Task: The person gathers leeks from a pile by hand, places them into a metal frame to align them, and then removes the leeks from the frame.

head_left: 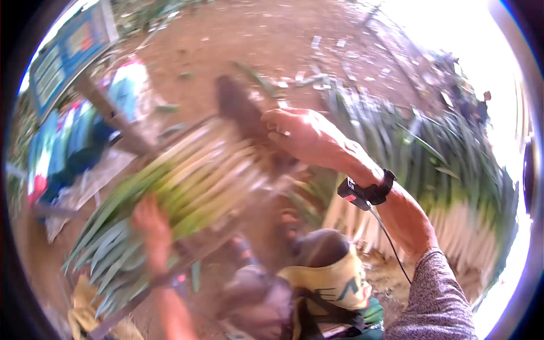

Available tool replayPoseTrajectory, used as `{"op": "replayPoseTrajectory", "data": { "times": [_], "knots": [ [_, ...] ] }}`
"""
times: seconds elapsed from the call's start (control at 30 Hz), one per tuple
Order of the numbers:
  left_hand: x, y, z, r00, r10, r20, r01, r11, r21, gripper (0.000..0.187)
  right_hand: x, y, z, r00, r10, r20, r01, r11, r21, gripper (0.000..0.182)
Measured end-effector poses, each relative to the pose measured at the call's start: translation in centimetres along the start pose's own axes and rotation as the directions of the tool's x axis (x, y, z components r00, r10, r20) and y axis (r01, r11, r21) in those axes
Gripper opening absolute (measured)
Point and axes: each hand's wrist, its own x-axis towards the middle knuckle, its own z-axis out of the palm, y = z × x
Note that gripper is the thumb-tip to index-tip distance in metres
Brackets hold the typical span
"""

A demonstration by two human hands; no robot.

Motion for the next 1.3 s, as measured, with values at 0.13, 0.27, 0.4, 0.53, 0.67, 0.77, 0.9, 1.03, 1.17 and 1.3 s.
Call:
{"op": "replayPoseTrajectory", "data": {
  "times": [0.13,0.27,0.4,0.53,0.67,0.77,0.9,1.03,1.17,1.3],
  "knots": [
    [0.7,-0.2,-0.8,0.985,-0.076,0.157,0.068,0.996,0.055,0.047,-13.9,10.0,-4.8,0.895,0.436,-0.087,-0.335,0.789,0.515,0.025],
    [0.3,-1.6,-2.1,0.997,0.032,0.067,-0.008,0.945,-0.328,0.054,-26.4,10.1,-9.6,0.603,0.787,-0.132,-0.734,0.612,0.293,0.018],
    [-2.2,1.7,-7.2,0.985,-0.164,-0.044,0.077,0.662,-0.746,0.059,-40.9,13.1,-5.6,0.442,0.891,-0.101,-0.762,0.433,0.482,0.016],
    [-5.4,4.7,-14.5,0.971,-0.158,-0.178,0.032,0.828,-0.56,0.037,-48.8,10.2,-1.3,0.281,0.959,0.037,-0.782,0.206,0.589,0.025],
    [-5.5,15.0,-24.2,0.79,-0.611,0.044,0.462,0.547,-0.698,0.043,-53.9,9.4,1.6,0.279,0.958,-0.073,-0.873,0.284,0.396,0.02],
    [-6.2,17.5,-26.1,0.819,-0.574,0.002,0.446,0.633,-0.633,0.041,-55.7,8.7,1.1,0.239,0.957,-0.163,-0.894,0.282,0.347,0.021],
    [-6.5,17.7,-26.1,0.93,-0.367,-0.031,0.304,0.812,-0.498,0.031,-57.3,10.1,1.1,0.132,0.945,-0.3,-0.921,0.228,0.314,0.025],
    [-4.7,21.8,-27.3,0.987,-0.159,-0.025,0.133,0.896,-0.424,0.029,-60.0,12.9,4.8,0.349,0.897,-0.272,-0.912,0.392,0.122,0.037],
    [-3.2,27.7,-28.1,0.997,-0.068,-0.037,0.037,0.837,-0.546,0.012,-55.8,13.9,4.9,0.317,0.939,-0.132,-0.911,0.263,-0.317,0.046],
    [-4.0,28.2,-25.7,0.956,-0.229,0.182,0.274,0.485,-0.83,0.019,-54.5,13.4,3.2,0.178,0.984,-0.027,-0.976,0.173,-0.133,0.049]
  ]
}}
